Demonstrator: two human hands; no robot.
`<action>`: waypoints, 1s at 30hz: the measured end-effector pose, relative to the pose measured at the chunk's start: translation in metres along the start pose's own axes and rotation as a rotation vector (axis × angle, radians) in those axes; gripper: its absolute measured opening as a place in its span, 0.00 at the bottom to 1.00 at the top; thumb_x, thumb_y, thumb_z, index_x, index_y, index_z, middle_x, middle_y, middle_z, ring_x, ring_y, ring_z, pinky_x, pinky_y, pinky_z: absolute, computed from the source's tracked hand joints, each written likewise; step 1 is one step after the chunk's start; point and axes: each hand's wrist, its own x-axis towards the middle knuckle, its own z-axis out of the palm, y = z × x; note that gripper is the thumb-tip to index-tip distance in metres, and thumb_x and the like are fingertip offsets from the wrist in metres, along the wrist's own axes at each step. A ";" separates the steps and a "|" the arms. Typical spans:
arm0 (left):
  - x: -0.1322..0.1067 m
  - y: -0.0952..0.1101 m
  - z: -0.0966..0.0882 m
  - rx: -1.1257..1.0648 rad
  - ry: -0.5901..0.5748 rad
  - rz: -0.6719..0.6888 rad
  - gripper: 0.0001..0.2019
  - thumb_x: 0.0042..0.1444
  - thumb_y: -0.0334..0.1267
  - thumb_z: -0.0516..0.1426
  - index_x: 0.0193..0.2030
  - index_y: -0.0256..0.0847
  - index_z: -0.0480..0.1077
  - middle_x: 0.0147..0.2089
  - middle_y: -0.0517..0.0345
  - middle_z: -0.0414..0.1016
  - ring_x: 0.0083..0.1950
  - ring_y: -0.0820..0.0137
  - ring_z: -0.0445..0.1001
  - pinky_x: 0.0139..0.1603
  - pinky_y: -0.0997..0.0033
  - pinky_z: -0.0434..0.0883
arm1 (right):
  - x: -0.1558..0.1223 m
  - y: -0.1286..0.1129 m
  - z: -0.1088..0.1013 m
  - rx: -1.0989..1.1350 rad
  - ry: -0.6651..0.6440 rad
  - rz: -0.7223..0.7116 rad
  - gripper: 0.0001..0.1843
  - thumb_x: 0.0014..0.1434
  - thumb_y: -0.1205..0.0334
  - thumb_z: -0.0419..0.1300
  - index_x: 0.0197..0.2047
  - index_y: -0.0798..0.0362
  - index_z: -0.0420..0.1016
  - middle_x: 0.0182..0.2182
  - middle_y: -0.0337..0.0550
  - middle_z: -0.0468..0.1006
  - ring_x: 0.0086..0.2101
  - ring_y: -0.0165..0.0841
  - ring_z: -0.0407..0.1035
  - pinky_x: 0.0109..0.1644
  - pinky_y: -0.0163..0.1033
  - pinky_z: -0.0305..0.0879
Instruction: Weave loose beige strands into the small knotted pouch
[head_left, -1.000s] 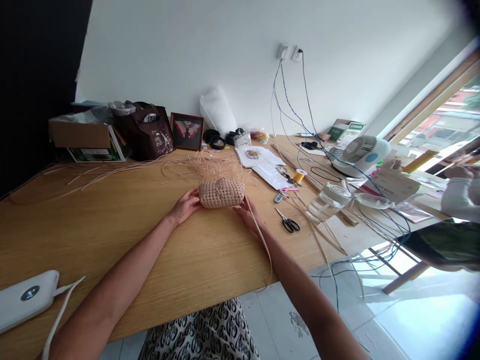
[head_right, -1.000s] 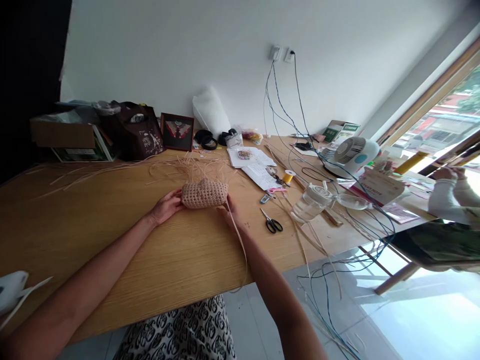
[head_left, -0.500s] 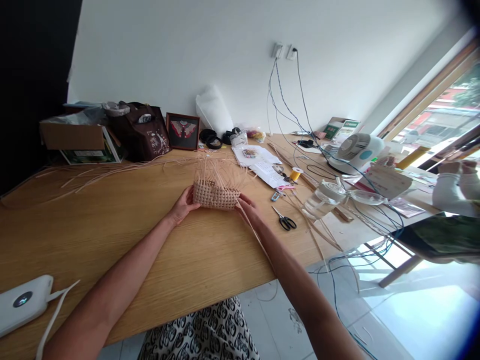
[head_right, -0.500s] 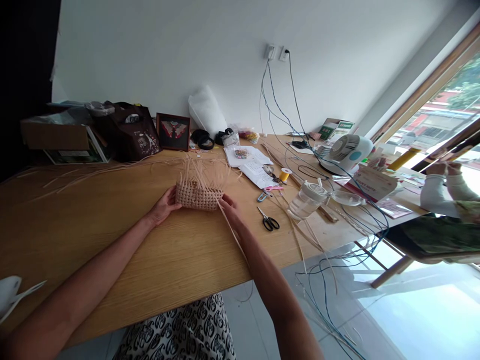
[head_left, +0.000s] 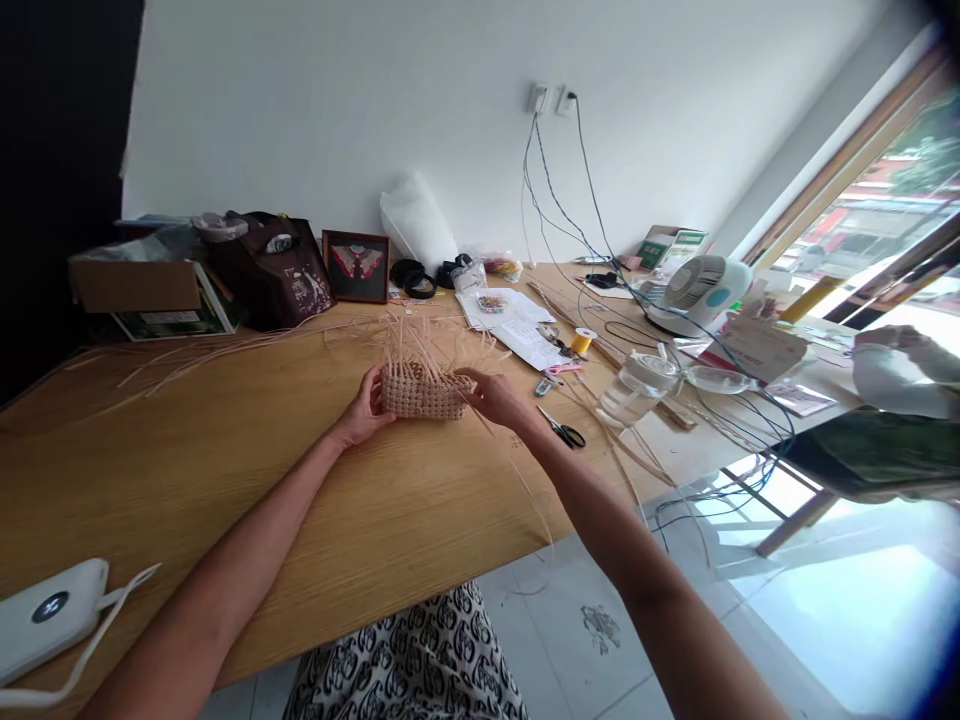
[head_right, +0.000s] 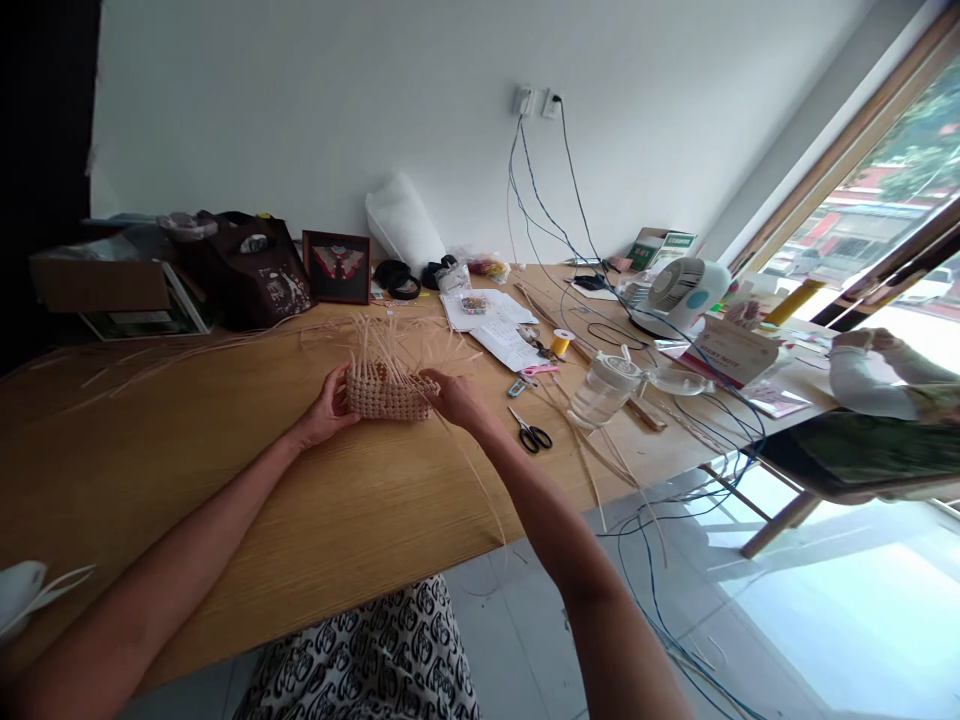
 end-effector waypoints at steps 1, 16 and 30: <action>-0.001 0.000 -0.001 0.010 -0.023 0.001 0.44 0.44 0.35 0.62 0.64 0.50 0.42 0.63 0.44 0.54 0.61 0.61 0.62 0.56 0.57 0.66 | 0.002 -0.003 -0.003 -0.053 -0.032 -0.026 0.22 0.59 0.54 0.55 0.56 0.46 0.66 0.30 0.43 0.78 0.31 0.36 0.71 0.36 0.36 0.61; -0.006 -0.009 0.001 0.567 0.057 0.058 0.29 0.44 0.32 0.59 0.54 0.41 0.52 0.50 0.48 0.66 0.48 0.64 0.72 0.50 0.57 0.69 | -0.031 0.013 0.037 0.101 0.200 -0.156 0.10 0.59 0.64 0.51 0.40 0.54 0.73 0.33 0.46 0.74 0.31 0.29 0.67 0.35 0.32 0.60; -0.006 -0.009 0.000 0.654 0.027 0.065 0.28 0.45 0.32 0.57 0.53 0.39 0.52 0.46 0.47 0.70 0.46 0.63 0.73 0.48 0.59 0.69 | 0.023 0.040 0.001 0.932 -0.285 0.013 0.19 0.43 0.58 0.65 0.40 0.57 0.75 0.38 0.49 0.78 0.37 0.37 0.72 0.40 0.41 0.68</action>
